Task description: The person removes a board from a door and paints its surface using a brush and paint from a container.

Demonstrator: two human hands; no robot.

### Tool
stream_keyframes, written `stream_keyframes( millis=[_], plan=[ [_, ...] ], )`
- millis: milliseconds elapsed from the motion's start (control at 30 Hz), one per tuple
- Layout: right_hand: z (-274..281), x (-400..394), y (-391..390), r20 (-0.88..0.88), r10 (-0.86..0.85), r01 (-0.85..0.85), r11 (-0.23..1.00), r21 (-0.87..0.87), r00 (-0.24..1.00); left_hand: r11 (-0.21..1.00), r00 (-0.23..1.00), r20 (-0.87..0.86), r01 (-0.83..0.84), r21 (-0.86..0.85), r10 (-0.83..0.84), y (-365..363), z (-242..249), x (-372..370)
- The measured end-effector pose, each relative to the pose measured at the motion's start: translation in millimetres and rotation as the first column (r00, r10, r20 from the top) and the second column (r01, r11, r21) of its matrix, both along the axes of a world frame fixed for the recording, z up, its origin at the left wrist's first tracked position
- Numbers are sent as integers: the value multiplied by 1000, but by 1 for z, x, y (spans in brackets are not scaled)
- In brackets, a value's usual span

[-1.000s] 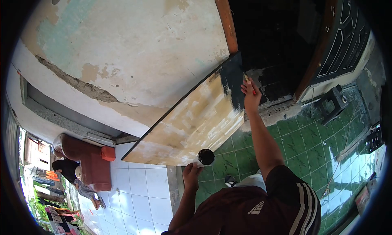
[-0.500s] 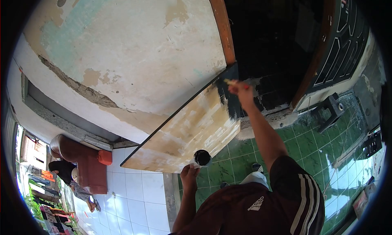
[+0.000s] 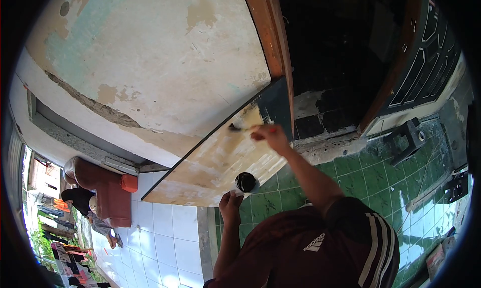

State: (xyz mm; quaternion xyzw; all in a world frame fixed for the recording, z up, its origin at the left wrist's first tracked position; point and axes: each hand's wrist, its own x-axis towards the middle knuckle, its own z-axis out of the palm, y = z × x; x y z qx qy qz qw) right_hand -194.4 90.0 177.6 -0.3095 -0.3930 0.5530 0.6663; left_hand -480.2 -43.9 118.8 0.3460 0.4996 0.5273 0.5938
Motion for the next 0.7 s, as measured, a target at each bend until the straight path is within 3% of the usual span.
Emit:
stream_keyframes(
  millis=[67,133,233,300,367,400,467,500,533,567,633,700],
  plan=[
    [5,46,23,-7,-209,209,972,109,978,1000,1000,-6,0,13,0,2,2,1],
    [21,86,34,-114,-463,470,882,38,879,1000,1000,9,-7,18,7,5,1,3],
    [39,82,41,-213,-804,826,563,29,556,1000,1000,17,-24,17,24,7,0,3],
    [36,58,33,-183,-811,831,550,85,555,1000,999,12,-30,7,30,9,-2,2],
    [1,14,41,-74,-740,695,586,417,668,1000,1000,-4,-22,-9,22,13,-5,-1],
    [-12,-15,35,87,-736,640,635,432,671,1000,1000,-4,-18,-8,18,15,-5,-1],
    [-2,-61,6,212,-411,318,874,367,886,1000,1000,-5,-6,-9,6,20,-5,-1],
    [13,-68,-12,183,-183,139,964,228,966,1000,1000,-11,7,-8,-7,21,-6,1],
    [26,-72,-23,119,55,-66,994,92,991,1000,1000,-18,16,-11,-16,22,-4,1],
    [27,-67,-21,47,188,-191,980,59,981,1000,999,-25,22,-15,-22,23,-2,0],
    [11,-41,-4,-67,136,-129,988,88,988,1000,1000,-17,15,-4,-15,25,-4,-2],
    [12,4,9,-129,-184,201,971,127,974,1000,1000,-13,15,-5,-16,26,-4,-2]
  ],
)
